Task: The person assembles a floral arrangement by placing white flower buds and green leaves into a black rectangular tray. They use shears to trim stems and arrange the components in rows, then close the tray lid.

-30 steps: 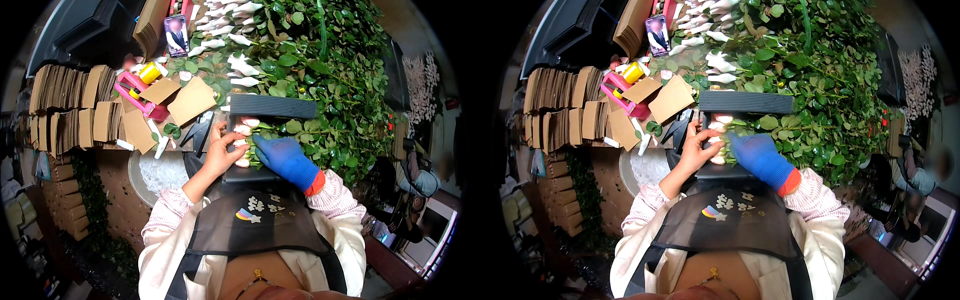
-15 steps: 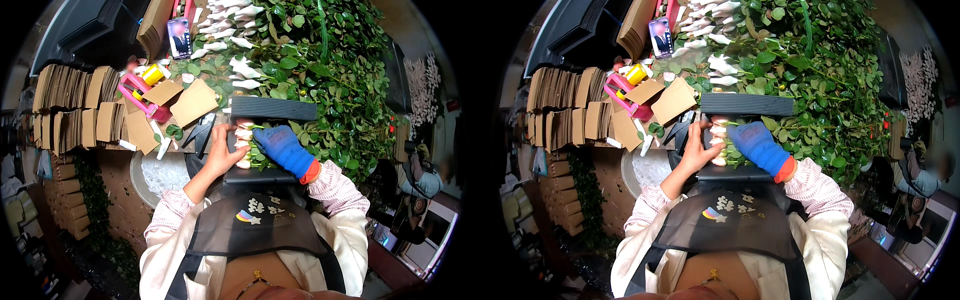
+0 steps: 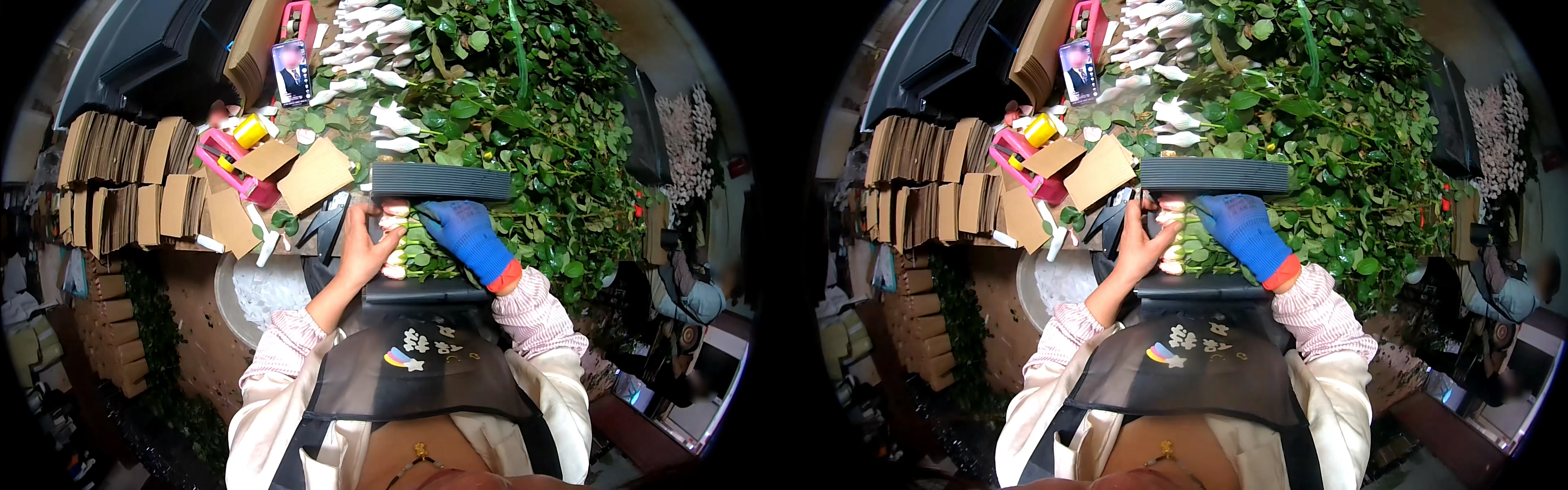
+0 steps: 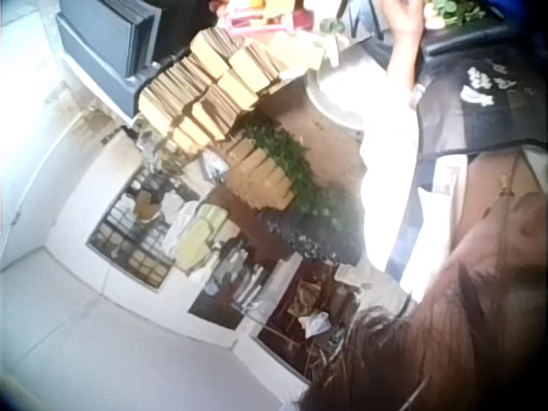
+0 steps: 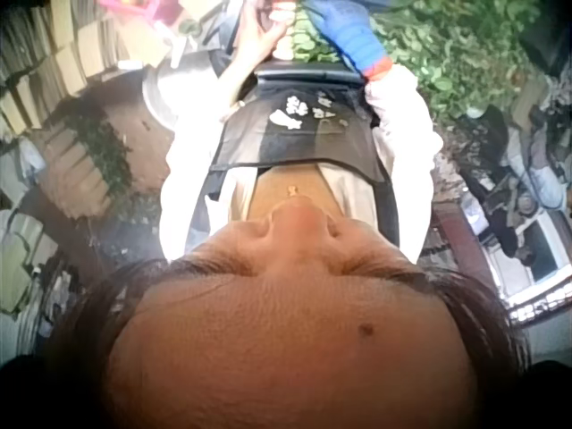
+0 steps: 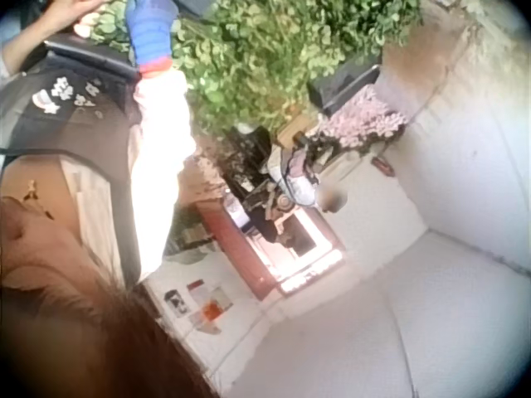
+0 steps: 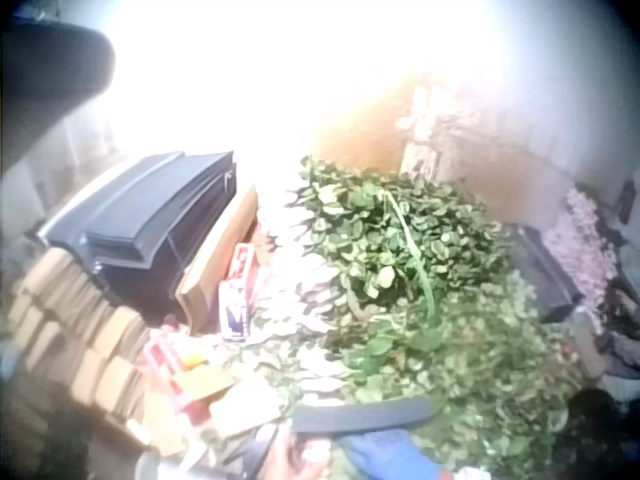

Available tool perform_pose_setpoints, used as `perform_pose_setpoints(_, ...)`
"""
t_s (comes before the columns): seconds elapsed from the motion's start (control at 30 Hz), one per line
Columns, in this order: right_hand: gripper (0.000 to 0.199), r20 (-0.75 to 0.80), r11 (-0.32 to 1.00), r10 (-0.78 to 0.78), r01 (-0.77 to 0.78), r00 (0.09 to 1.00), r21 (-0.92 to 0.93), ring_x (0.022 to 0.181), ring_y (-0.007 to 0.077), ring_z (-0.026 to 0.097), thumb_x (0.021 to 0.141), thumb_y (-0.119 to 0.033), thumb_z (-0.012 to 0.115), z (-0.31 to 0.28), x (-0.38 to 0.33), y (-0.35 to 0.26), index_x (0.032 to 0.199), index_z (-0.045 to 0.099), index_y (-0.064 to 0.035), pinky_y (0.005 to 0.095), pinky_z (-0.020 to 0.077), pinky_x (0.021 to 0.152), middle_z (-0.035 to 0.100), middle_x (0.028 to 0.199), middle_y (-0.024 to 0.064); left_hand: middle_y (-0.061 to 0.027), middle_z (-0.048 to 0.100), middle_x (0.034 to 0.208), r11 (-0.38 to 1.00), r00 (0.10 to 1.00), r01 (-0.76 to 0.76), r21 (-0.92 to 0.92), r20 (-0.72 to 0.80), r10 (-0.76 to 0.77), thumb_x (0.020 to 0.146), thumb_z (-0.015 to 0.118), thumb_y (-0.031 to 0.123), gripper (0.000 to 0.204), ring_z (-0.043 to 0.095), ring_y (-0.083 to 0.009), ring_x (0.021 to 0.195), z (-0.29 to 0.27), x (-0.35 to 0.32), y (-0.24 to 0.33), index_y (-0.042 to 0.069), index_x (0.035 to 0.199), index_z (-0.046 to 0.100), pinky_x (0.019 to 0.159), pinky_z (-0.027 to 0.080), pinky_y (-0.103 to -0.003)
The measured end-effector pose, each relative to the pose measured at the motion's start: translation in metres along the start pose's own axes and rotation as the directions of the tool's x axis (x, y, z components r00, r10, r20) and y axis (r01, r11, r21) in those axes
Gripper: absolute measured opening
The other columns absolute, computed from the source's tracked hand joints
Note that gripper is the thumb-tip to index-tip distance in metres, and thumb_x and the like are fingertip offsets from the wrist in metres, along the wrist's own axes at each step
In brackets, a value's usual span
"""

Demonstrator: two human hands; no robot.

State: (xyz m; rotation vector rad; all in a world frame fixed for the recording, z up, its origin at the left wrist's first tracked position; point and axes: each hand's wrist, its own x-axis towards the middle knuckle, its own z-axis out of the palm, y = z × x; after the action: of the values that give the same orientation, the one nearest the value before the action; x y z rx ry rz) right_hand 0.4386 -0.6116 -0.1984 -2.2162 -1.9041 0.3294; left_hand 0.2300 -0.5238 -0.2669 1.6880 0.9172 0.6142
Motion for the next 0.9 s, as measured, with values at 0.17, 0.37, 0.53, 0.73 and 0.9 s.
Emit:
perform_pose_setpoints(0.17,0.026,0.057,0.987,-0.039,0.047,0.998,-0.157,0.076,0.0323,0.074,0.095,-0.031,0.068,0.017,0.004,0.0,0.119,0.074,-0.0204,0.046,0.0562,0.066,0.075,0.086,0.0093,-0.0172,0.053,0.135,0.98,0.987,-0.163,0.117,0.013,0.163,0.088,0.084,0.022,0.063,0.043,-0.0338,0.134,-0.001,0.0,0.012,0.009,0.142,0.054,0.108,0.044,-0.042)
perform_pose_setpoints(0.37,0.034,0.041,0.975,-0.091,0.097,0.995,-0.201,0.077,0.0334,0.072,0.095,-0.031,0.068,0.009,0.003,-0.006,0.127,0.067,-0.0173,0.0476,0.0553,0.065,0.074,0.086,0.0102,-0.0142,0.062,0.131,0.941,0.978,-0.204,0.27,0.103,0.183,0.087,0.082,0.025,0.047,0.039,-0.0377,0.137,-0.005,0.009,0.019,0.019,0.13,0.065,0.111,0.043,-0.043)
perform_pose_setpoints(0.53,0.031,0.101,0.692,-0.027,-0.055,0.995,0.72,0.08,0.0232,0.072,0.102,-0.035,0.068,-0.1,-0.095,-0.034,0.115,0.075,-0.008,0.0362,0.0556,0.073,0.075,0.094,0.0121,-0.0212,0.054,0.137,0.933,0.978,-0.205,0.294,0.104,0.182,0.085,0.083,0.029,0.049,0.044,-0.0385,0.136,-0.009,0.012,0.013,0.018,0.129,0.065,0.108,0.049,-0.045)
perform_pose_setpoints(0.73,0.041,0.323,0.75,0.3,-0.431,0.898,0.502,0.067,0.0128,0.067,0.104,-0.046,0.065,-0.016,-0.22,0.001,0.1,0.074,-0.0067,0.0306,0.0539,0.064,0.074,0.081,0.0055,-0.0219,0.052,0.137,0.943,0.975,-0.219,0.252,0.097,0.201,0.085,0.082,0.032,0.05,0.047,-0.0395,0.133,-0.006,0.011,0.009,0.016,0.129,0.065,0.11,0.047,-0.045)
perform_pose_setpoints(0.9,0.032,0.409,0.389,0.375,-0.541,0.832,0.745,0.078,0.016,0.064,0.102,-0.033,0.072,-0.039,-0.227,-0.025,0.103,0.07,-0.0009,0.0352,0.0551,0.075,0.074,0.091,0.0077,-0.0207,0.055,0.134,0.944,0.966,-0.259,0.205,0.073,0.249,0.084,0.082,0.027,0.045,0.048,-0.039,0.129,0.0,0.016,-0.017,0.017,0.125,0.067,0.109,0.046,-0.045)
